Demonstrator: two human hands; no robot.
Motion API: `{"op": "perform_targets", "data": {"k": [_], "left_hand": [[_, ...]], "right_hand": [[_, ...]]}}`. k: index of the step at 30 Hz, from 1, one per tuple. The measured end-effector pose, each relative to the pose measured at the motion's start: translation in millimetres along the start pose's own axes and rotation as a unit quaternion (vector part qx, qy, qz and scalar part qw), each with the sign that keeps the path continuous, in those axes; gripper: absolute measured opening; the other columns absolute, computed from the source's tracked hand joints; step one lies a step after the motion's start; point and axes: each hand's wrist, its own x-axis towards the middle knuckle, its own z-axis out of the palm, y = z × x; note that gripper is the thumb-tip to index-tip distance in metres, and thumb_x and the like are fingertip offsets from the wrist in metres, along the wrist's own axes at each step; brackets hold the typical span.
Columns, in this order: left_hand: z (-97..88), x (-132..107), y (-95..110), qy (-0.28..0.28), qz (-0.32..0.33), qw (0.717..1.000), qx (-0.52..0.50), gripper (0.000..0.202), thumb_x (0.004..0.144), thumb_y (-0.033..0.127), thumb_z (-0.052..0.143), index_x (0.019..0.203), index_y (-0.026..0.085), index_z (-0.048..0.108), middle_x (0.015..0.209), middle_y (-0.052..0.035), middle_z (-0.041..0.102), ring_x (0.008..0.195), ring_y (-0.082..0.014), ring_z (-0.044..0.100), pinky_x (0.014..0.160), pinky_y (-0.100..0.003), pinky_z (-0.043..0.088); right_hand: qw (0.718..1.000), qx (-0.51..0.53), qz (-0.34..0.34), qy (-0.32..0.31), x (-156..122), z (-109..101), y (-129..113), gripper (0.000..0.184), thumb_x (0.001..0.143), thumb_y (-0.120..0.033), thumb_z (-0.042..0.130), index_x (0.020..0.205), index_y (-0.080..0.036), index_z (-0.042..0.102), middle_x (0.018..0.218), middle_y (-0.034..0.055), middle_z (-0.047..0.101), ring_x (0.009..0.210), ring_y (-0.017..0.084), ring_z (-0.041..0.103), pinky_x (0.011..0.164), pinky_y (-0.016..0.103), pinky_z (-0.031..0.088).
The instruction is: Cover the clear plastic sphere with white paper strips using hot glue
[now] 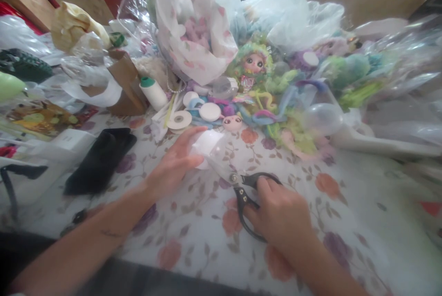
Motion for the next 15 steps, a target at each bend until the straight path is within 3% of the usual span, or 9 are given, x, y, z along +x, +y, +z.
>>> {"op": "perform_targets", "data": {"k": [10, 15], "left_hand": [[3.5, -1.8, 3.5, 0.027, -0.013, 0.999, 0.035, 0.055, 0.078, 0.03, 0.076, 0.129, 0.029, 0.055, 0.12, -0.0034, 0.063, 0.114, -0.0234, 0.058, 0.086, -0.03, 0.048], [3.4, -1.6, 3.3, 0.031, -0.014, 0.999, 0.042, 0.055, 0.077, 0.028, 0.076, 0.128, 0.028, 0.054, 0.122, -0.0038, 0.062, 0.114, -0.0235, 0.058, 0.086, -0.03, 0.048]], "right_hand": [[1.0, -0.029, 0.003, 0.004, -2.0, 1.0, 1.6, 0.019, 0.08, -0.025, 0.046, 0.062, -0.021, 0.049, 0.051, -0.0001, 0.057, 0.04, 0.013, 0.053, 0.046, 0.027, 0.025], [0.999, -0.029, 0.005, 0.013, -1.3, 1.1, 1.1, 0.026, 0.086, -0.028, 0.045, 0.061, -0.02, 0.048, 0.049, -0.0006, 0.055, 0.042, 0.013, 0.055, 0.046, 0.027, 0.026]]}}
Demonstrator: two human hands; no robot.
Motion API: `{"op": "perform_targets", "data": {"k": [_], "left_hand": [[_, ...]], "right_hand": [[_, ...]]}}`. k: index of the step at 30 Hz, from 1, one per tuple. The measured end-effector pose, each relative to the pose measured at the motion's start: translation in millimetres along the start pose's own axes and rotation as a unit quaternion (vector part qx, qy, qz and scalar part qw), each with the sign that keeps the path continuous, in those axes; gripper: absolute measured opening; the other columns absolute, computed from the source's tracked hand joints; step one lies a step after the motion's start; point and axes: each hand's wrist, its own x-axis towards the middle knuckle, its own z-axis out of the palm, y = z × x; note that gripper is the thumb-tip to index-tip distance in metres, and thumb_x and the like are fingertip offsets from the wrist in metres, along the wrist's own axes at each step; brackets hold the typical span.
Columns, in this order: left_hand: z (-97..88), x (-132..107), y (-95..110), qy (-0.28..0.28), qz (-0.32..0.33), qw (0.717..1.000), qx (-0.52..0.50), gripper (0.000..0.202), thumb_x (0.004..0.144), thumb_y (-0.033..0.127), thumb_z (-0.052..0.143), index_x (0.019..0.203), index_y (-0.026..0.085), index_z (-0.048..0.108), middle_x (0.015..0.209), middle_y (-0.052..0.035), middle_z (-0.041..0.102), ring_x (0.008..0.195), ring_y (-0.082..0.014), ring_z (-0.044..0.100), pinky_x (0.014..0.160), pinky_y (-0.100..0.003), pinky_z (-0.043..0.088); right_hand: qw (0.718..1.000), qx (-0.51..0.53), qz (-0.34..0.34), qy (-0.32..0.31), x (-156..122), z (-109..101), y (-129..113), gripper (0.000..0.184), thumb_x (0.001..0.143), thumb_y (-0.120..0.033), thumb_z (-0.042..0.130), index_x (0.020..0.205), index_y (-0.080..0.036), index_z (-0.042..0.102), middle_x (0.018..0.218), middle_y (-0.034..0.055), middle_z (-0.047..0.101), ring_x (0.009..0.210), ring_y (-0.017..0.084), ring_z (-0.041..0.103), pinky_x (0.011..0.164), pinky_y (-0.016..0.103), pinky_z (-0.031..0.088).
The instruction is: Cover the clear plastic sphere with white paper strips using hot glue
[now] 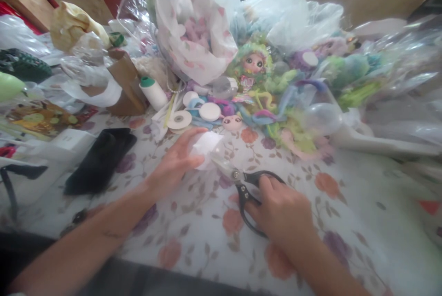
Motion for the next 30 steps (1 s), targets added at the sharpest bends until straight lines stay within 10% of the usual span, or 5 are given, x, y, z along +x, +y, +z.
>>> {"op": "perform_targets", "data": {"k": [30], "left_hand": [[-2.1, 0.0, -1.1, 0.003, 0.016, 1.0, 0.017, 0.053, 0.078, 0.028, 0.074, 0.127, 0.029, 0.055, 0.122, -0.004, 0.062, 0.117, -0.0251, 0.057, 0.09, -0.031, 0.049]], "right_hand": [[1.0, 0.014, -0.012, -0.01, 0.3, -1.9, -2.2, 0.019, 0.079, -0.021, 0.043, 0.061, -0.02, 0.05, 0.05, -0.0006, 0.056, 0.042, 0.013, 0.056, 0.045, 0.028, 0.026]]}}
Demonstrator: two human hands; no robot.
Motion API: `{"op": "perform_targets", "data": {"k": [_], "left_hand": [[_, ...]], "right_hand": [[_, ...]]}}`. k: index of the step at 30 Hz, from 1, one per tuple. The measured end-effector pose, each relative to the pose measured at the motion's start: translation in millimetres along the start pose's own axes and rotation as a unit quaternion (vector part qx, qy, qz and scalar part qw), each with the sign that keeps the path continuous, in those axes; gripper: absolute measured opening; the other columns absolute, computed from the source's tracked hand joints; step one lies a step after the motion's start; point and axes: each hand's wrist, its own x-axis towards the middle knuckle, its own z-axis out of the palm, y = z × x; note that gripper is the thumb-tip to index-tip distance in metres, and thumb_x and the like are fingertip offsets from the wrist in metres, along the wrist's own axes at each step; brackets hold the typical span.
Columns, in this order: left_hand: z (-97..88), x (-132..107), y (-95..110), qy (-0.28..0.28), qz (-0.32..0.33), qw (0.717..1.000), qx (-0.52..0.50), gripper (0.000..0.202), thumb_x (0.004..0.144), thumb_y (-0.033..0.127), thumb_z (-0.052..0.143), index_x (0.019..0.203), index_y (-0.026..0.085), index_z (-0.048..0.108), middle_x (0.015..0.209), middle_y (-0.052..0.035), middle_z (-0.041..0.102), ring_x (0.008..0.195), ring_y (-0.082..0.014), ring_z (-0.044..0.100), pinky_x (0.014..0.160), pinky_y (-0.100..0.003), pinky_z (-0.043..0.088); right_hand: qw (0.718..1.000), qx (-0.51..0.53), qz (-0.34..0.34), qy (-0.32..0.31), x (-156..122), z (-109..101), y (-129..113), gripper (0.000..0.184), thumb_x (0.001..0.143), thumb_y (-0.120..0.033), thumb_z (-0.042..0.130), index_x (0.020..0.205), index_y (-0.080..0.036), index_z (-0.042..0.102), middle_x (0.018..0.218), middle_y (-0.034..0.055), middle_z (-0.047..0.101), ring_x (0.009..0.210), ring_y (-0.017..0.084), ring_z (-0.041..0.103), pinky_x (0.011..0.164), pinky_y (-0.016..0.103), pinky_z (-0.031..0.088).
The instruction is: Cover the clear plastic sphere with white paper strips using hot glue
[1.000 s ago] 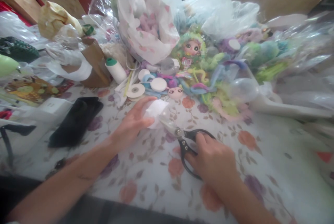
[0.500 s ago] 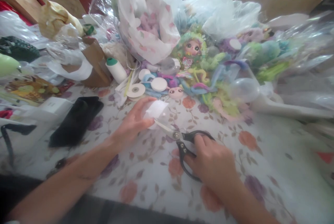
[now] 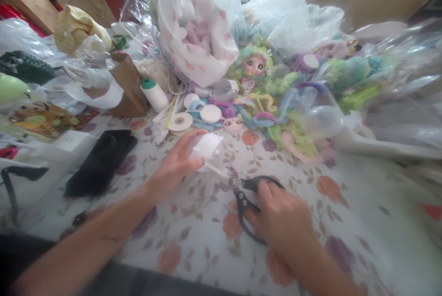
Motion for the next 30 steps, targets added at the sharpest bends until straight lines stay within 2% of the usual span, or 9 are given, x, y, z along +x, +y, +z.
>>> {"op": "perform_targets", "data": {"k": [7, 20, 30], "left_hand": [[-1.6, 0.4, -2.7, 0.002, 0.0, 1.0, 0.014, 0.054, 0.078, 0.032, 0.076, 0.128, 0.032, 0.056, 0.133, -0.0044, 0.058, 0.123, -0.0272, 0.055, 0.094, -0.034, 0.049], [-1.6, -2.1, -1.8, 0.024, -0.012, 0.997, 0.066, 0.052, 0.077, 0.035, 0.078, 0.126, 0.034, 0.06, 0.121, -0.0026, 0.064, 0.121, -0.0279, 0.056, 0.099, -0.037, 0.046], [-0.4, -3.4, 0.7, 0.039, -0.004, 0.992, 0.116, 0.049, 0.077, 0.036, 0.078, 0.123, 0.036, 0.061, 0.128, -0.0014, 0.061, 0.128, -0.0286, 0.05, 0.1, -0.036, 0.043]], "right_hand": [[1.0, 0.001, 0.002, -0.001, -0.7, 0.6, 0.8, 0.017, 0.076, -0.02, 0.043, 0.061, -0.021, 0.05, 0.049, -0.0012, 0.055, 0.041, 0.014, 0.057, 0.045, 0.028, 0.027], [1.0, 0.005, 0.005, -0.003, -1.2, 1.4, 1.1, 0.021, 0.081, -0.023, 0.045, 0.061, -0.021, 0.048, 0.05, -0.0016, 0.055, 0.041, 0.013, 0.055, 0.046, 0.028, 0.028], [1.0, 0.0, 0.004, 0.002, -0.1, 0.5, 1.2, 0.021, 0.079, -0.022, 0.044, 0.059, -0.021, 0.047, 0.048, -0.0021, 0.053, 0.04, 0.012, 0.056, 0.045, 0.027, 0.028]]}}
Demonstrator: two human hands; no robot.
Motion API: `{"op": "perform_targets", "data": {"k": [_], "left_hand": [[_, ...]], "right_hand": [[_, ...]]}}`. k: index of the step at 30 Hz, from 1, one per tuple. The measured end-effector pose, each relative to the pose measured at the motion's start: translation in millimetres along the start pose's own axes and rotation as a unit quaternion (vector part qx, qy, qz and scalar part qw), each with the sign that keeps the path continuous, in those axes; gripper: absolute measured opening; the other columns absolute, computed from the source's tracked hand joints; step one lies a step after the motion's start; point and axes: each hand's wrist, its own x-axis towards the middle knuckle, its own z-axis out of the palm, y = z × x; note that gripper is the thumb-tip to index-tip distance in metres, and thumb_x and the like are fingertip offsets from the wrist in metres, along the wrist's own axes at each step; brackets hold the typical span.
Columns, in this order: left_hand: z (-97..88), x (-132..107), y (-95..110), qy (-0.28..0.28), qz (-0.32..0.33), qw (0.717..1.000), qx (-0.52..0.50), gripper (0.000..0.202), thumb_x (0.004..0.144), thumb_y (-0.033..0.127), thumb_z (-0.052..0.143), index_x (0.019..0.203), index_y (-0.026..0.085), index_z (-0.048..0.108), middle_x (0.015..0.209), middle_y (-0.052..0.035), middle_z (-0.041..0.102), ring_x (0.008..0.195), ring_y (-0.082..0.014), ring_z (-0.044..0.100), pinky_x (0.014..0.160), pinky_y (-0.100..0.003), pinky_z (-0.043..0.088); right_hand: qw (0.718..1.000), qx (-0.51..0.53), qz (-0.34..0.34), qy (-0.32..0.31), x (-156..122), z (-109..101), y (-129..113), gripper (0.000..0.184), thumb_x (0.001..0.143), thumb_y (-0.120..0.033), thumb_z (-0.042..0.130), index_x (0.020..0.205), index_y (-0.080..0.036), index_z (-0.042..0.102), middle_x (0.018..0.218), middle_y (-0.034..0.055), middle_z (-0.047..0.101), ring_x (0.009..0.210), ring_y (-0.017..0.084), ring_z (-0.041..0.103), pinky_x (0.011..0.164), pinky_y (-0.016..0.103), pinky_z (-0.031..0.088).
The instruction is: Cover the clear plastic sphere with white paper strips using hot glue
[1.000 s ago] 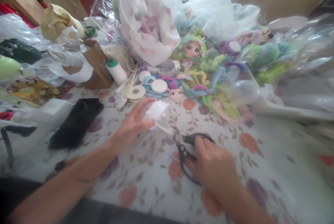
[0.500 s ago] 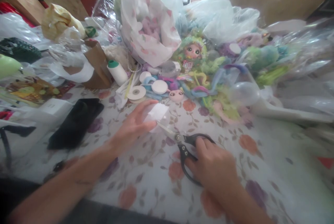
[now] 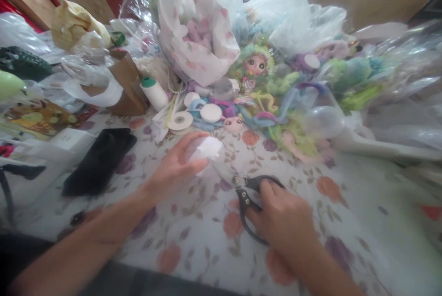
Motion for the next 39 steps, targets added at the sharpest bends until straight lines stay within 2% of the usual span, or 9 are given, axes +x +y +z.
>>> {"op": "perform_targets", "data": {"k": [10, 16, 23, 31, 39], "left_hand": [[0.2, -0.8, 0.7, 0.005, -0.021, 1.0, 0.01, 0.051, 0.076, 0.036, 0.078, 0.124, 0.035, 0.061, 0.126, -0.0018, 0.063, 0.124, -0.029, 0.054, 0.097, -0.036, 0.046], [0.4, -1.2, 1.9, 0.004, -0.032, 0.999, 0.041, 0.052, 0.077, 0.038, 0.076, 0.126, 0.037, 0.06, 0.128, 0.0003, 0.063, 0.123, -0.0267, 0.056, 0.096, -0.034, 0.048], [0.1, -1.9, 1.5, 0.001, -0.022, 0.998, 0.06, 0.05, 0.075, 0.035, 0.076, 0.123, 0.038, 0.061, 0.133, 0.0023, 0.062, 0.123, -0.0265, 0.058, 0.094, -0.033, 0.05], [-1.1, -1.7, 1.8, 0.003, -0.012, 0.997, 0.079, 0.05, 0.075, 0.033, 0.076, 0.122, 0.039, 0.062, 0.134, 0.0027, 0.062, 0.127, -0.0268, 0.056, 0.101, -0.038, 0.048], [-1.8, -2.1, 2.2, -0.001, 0.007, 0.995, 0.099, 0.049, 0.075, 0.033, 0.076, 0.122, 0.039, 0.063, 0.133, 0.0036, 0.062, 0.123, -0.0256, 0.058, 0.098, -0.035, 0.051]], "right_hand": [[1.0, -0.005, -0.008, 0.002, 0.3, 0.4, -0.5, 0.02, 0.079, -0.021, 0.044, 0.059, -0.021, 0.047, 0.048, -0.0012, 0.055, 0.04, 0.012, 0.056, 0.045, 0.027, 0.027], [0.999, 0.027, -0.006, -0.015, -1.8, 1.7, 2.3, 0.017, 0.079, -0.021, 0.047, 0.062, -0.022, 0.045, 0.048, -0.0009, 0.053, 0.041, 0.013, 0.052, 0.047, 0.028, 0.025], [0.997, 0.068, 0.0, -0.039, -4.6, 2.9, 6.0, 0.015, 0.077, -0.02, 0.049, 0.064, -0.023, 0.043, 0.051, 0.0003, 0.051, 0.046, 0.014, 0.047, 0.049, 0.028, 0.024], [0.997, 0.066, -0.018, -0.044, -4.9, 3.0, 8.6, 0.016, 0.077, -0.02, 0.049, 0.062, -0.023, 0.042, 0.049, 0.0005, 0.052, 0.043, 0.014, 0.046, 0.048, 0.027, 0.026], [0.997, 0.068, -0.03, -0.034, -5.2, 3.4, 9.6, 0.015, 0.075, -0.018, 0.047, 0.062, -0.023, 0.042, 0.047, 0.0006, 0.053, 0.042, 0.014, 0.048, 0.047, 0.027, 0.027]]}}
